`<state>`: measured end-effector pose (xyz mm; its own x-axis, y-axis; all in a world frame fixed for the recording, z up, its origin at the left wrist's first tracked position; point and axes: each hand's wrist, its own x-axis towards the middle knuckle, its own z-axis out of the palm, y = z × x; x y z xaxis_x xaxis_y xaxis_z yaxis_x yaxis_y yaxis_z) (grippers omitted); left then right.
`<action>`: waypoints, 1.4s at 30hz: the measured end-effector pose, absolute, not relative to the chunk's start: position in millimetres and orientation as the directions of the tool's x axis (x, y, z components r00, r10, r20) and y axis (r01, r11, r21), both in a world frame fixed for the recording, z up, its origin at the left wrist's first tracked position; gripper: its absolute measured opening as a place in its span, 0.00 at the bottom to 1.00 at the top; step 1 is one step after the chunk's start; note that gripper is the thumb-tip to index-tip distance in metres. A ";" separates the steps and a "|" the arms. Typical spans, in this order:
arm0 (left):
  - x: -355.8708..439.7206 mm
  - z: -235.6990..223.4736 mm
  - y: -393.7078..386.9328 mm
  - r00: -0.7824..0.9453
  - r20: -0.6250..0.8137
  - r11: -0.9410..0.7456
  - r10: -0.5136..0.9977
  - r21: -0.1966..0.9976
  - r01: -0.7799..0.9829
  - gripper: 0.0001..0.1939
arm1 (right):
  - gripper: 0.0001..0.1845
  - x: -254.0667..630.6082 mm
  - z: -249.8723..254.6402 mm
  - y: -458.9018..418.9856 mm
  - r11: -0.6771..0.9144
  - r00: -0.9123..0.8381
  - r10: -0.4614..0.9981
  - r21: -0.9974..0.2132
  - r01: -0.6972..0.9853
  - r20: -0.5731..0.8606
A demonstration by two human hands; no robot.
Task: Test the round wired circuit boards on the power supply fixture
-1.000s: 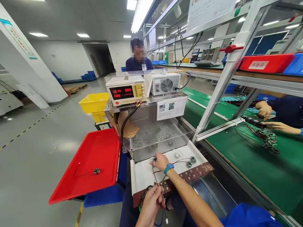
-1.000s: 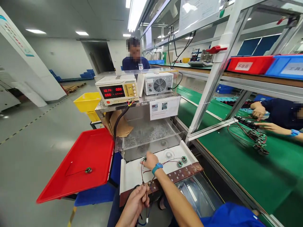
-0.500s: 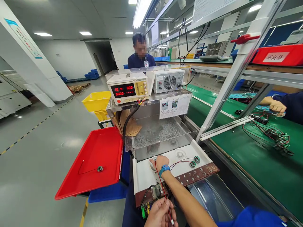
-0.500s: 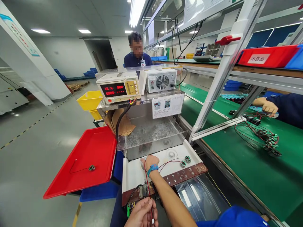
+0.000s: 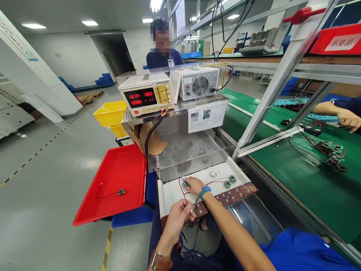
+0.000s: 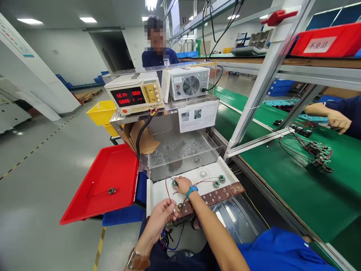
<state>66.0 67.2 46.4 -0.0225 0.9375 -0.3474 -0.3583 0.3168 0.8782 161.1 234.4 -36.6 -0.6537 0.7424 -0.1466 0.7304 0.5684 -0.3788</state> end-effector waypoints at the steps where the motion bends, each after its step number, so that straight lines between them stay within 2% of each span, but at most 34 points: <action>1: 64.4 44.4 76.9 -0.058 -0.335 0.305 0.940 0.905 -0.296 0.24 | 0.21 161.2 -37.5 235.1 0.562 -0.650 0.743 -0.381 0.735 -0.158; 5: 61.7 25.5 106.8 -0.192 -0.203 0.219 0.960 0.973 0.070 0.19 | 0.20 159.5 -42.2 236.9 0.535 -0.630 0.760 -0.395 0.747 -0.161; 8: 64.1 11.3 116.4 -0.201 -0.146 0.192 0.969 0.954 0.229 0.15 | 0.21 159.5 -45.8 237.8 0.528 -0.624 0.768 -0.405 0.746 -0.148; 26: 66.7 -17.2 119.9 -0.186 -0.169 0.229 0.968 0.898 0.375 0.13 | 0.20 159.8 -53.3 239.7 0.514 -0.611 0.782 -0.432 0.741 -0.119; 42: 65.5 -25.9 118.4 -0.229 -0.152 0.238 0.962 0.875 0.422 0.08 | 0.18 154.7 -44.9 232.4 0.504 -0.613 0.782 -0.462 0.730 -0.116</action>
